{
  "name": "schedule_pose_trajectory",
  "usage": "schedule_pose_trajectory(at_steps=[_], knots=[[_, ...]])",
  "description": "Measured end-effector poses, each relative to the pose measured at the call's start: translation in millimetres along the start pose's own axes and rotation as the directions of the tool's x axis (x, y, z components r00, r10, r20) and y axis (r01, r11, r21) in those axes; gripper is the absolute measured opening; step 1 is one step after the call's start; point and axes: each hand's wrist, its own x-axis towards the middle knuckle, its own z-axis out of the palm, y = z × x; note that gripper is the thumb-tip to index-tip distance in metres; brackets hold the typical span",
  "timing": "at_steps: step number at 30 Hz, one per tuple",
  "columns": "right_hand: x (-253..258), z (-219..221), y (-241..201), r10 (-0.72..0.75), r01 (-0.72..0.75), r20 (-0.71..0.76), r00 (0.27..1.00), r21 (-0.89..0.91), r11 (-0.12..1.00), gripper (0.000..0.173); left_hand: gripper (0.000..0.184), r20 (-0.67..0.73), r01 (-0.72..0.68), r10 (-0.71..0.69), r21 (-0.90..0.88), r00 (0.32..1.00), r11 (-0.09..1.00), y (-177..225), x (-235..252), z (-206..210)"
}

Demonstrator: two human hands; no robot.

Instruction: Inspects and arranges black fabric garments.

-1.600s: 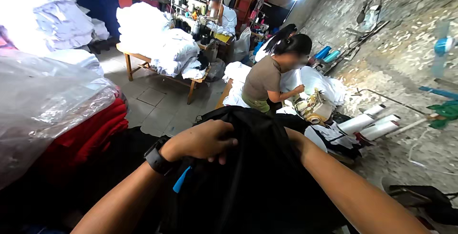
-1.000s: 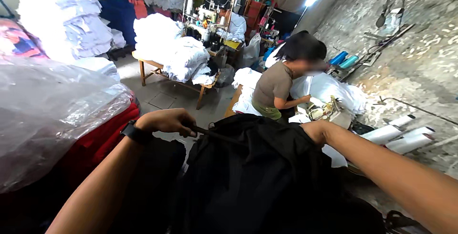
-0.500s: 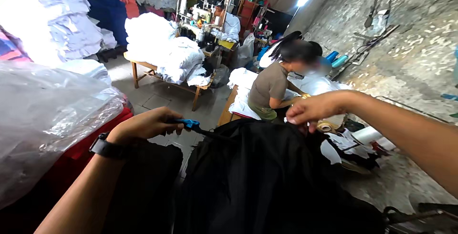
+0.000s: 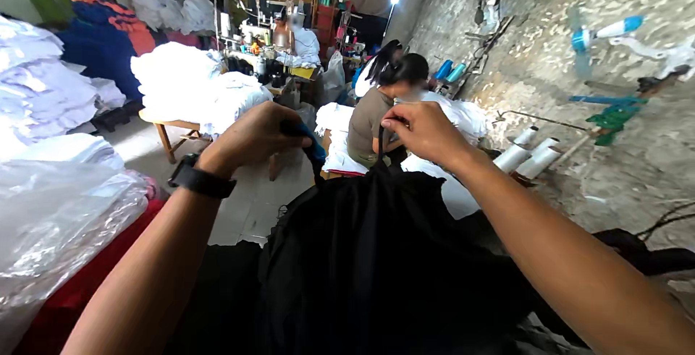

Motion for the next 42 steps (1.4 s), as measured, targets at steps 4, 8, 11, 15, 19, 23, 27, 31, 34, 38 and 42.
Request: schedule_pose_trajectory(at_steps=[4, 8, 11, 15, 19, 23, 27, 31, 34, 38, 42], knots=[[-15, -9, -8, -0.177, 0.177, -0.01, 0.984, 0.102, 0.979, 0.014, 0.014, 0.246, -0.014, 0.015, -0.004, 0.969, 1.0, 28, 43, 4], [-39, -17, -36, -0.397, 0.397, -0.016, 0.918, 0.05, 0.916, 0.016, 0.012, 0.311, -0.108, 0.103, 0.0, 0.945, 0.994, 48, 70, 16], [-48, -1, -58, -0.62, 0.62, 0.039, 0.784, -0.119, 0.776, 0.021, 0.01, 0.264, -0.122, 0.12, -0.009, 0.957, 0.992, 66, 84, 31], [-40, 24, -58, -0.66, 0.698, 0.227, 0.716, -0.232, 0.678, 0.021, 0.01, 0.145, -0.181, 0.168, 0.085, 0.975, 0.98, 82, 98, 39], [-26, 24, -53, -0.573, 0.643, 0.313, 0.758, -0.207, 0.737, 0.016, 0.011, 0.101, -0.212, 0.227, -0.141, 0.969, 0.967, 84, 99, 39], [-10, 5, -62, -0.33, 0.421, 0.5, 0.8, -0.078, 0.903, 0.021, 0.038, -0.09, -0.095, 0.075, -0.249, 0.993, 0.964, 74, 49, 52], [-1, -3, -65, -0.035, 0.005, 0.54, 0.841, 0.056, 0.998, 0.022, 0.052, -0.32, 0.038, -0.16, -0.357, 0.934, 0.933, 68, -12, 99], [2, 7, -54, 0.062, -0.223, 0.53, 0.845, 0.245, 0.943, 0.029, 0.083, -0.348, 0.1, -0.23, -0.353, 0.909, 0.93, 64, -26, 150], [0, 12, -51, 0.124, -0.305, 0.544, 0.83, 0.255, 0.918, 0.032, 0.046, -0.484, 0.033, -0.119, -0.182, 0.867, 0.983, 63, -20, 169], [-5, 4, -49, 0.109, -0.323, 0.618, 0.779, 0.247, 0.914, 0.027, 0.015, -0.524, 0.047, -0.067, -0.051, 0.849, 0.998, 62, -16, 167], [-11, 2, -39, 0.104, -0.388, 0.628, 0.771, 0.333, 0.859, 0.028, 0.017, -0.474, 0.01, -0.051, -0.088, 0.879, 0.996, 61, -14, 166]])
